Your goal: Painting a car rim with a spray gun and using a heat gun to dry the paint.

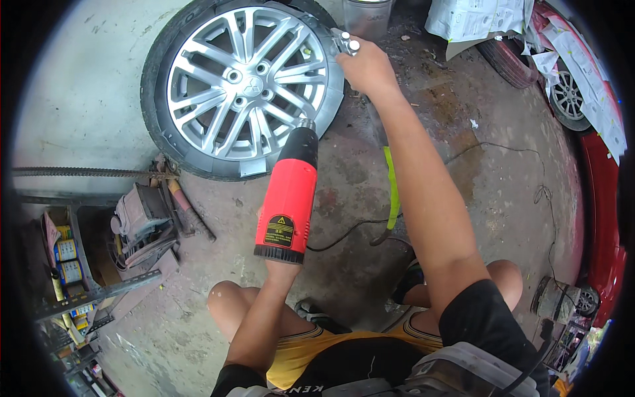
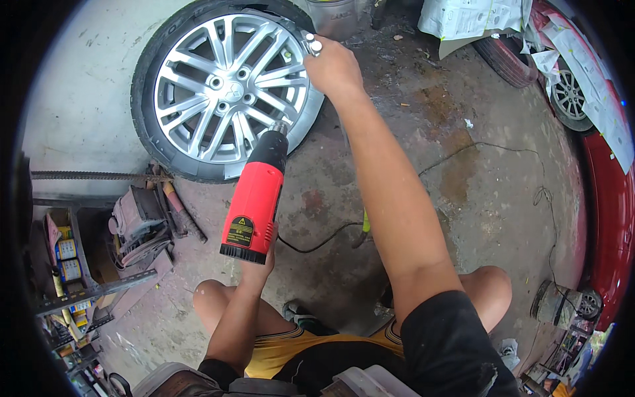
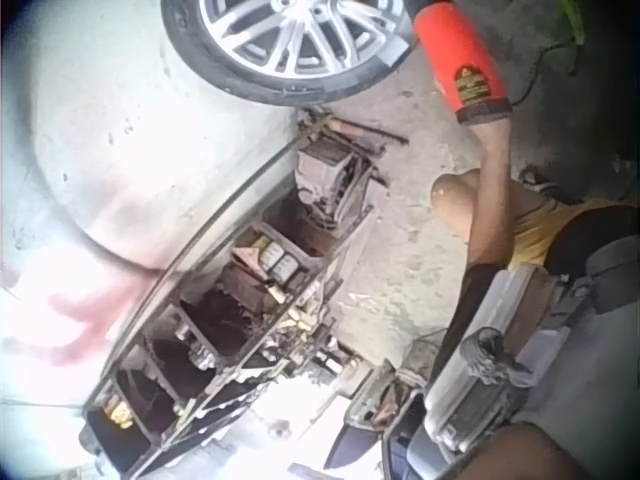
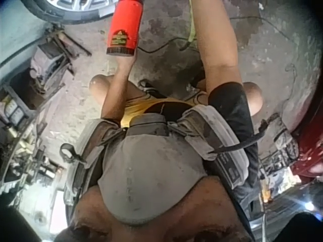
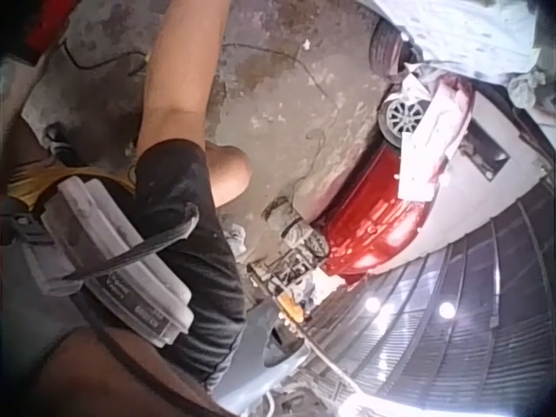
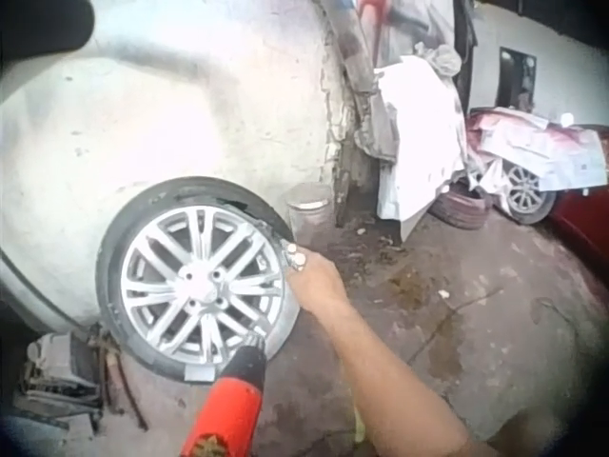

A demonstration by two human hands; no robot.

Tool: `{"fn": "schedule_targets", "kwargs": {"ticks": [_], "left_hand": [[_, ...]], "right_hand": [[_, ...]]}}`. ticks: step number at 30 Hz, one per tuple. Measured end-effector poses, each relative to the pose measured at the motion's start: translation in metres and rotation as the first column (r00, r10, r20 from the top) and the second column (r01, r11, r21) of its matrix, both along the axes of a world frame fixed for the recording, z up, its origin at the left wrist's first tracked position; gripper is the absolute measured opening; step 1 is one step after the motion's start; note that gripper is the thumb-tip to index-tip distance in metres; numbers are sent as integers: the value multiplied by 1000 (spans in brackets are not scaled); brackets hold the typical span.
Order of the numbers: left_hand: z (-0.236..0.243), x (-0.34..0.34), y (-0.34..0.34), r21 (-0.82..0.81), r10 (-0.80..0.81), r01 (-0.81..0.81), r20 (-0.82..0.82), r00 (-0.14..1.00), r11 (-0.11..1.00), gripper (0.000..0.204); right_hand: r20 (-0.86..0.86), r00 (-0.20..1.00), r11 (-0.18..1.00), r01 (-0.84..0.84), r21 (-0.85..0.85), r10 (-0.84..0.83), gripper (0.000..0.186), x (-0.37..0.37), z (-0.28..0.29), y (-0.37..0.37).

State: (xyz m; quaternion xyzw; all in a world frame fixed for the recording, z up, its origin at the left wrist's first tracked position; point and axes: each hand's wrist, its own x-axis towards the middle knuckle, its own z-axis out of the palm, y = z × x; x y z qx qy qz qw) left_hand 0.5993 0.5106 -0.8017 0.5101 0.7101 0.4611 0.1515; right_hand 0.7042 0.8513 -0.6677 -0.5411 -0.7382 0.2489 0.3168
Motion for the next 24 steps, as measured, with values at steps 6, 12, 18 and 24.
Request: {"fn": "schedule_targets", "kwargs": {"ticks": [6, 12, 18, 24], "left_hand": [[-1, -4, -4, -34, 49, -47, 53, 997, 998, 29], [-6, -5, -3, 17, 62, -61, -81, 995, 998, 25], [-20, -12, -11, -113, 56, -70, -129, 990, 991, 14], [-8, -1, -9, -215, 106, -68, 170, 980, 974, 16]], "right_hand": [[-434, 888, 858, -338, -386, 155, 21, -5, -1, -8], [-438, 899, 913, -200, -355, 26, 25, 26, -11, -29], [-611, 790, 853, -355, -382, 56, 36, 28, -47, -58], [-474, 881, 969, -129, -211, 14, 55, 23, -52, -41]]}}
